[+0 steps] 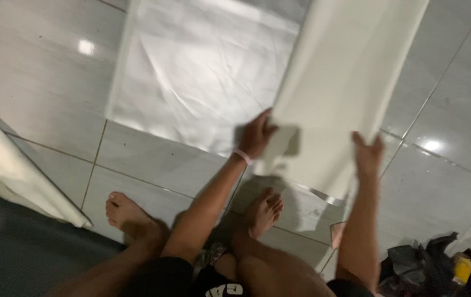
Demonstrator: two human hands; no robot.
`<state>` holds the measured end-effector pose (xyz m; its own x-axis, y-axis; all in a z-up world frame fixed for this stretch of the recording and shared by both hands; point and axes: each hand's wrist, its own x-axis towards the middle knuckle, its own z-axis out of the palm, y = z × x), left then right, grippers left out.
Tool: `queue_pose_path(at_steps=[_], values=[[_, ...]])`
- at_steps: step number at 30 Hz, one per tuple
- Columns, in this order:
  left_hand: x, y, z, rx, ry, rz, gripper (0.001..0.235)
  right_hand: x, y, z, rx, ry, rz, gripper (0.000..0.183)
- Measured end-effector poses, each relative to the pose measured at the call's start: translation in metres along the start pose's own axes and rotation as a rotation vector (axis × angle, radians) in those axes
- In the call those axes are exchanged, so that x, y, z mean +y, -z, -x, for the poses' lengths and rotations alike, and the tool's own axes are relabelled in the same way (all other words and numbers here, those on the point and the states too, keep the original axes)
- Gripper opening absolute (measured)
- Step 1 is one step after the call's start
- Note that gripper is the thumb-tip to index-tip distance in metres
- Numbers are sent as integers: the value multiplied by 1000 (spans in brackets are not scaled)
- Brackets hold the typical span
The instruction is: The person sits on a tiled floor and repeatedly rubs a small pinkish rectangular object against a white sheet of paper using both hands. The person moves the object back and forth over the paper surface, occasionally lifting and repositioning it, and later shifts the paper to a different spot on the floor to continue the same rubbing action.
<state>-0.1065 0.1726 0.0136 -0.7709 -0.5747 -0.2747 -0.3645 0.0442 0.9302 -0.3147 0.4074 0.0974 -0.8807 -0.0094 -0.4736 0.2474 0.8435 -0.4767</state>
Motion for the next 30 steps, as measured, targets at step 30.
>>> queue_pose_path(at_steps=[30], values=[[30, 59, -6, 52, 53, -562, 76, -47, -83, 37, -74, 213, 30, 57]])
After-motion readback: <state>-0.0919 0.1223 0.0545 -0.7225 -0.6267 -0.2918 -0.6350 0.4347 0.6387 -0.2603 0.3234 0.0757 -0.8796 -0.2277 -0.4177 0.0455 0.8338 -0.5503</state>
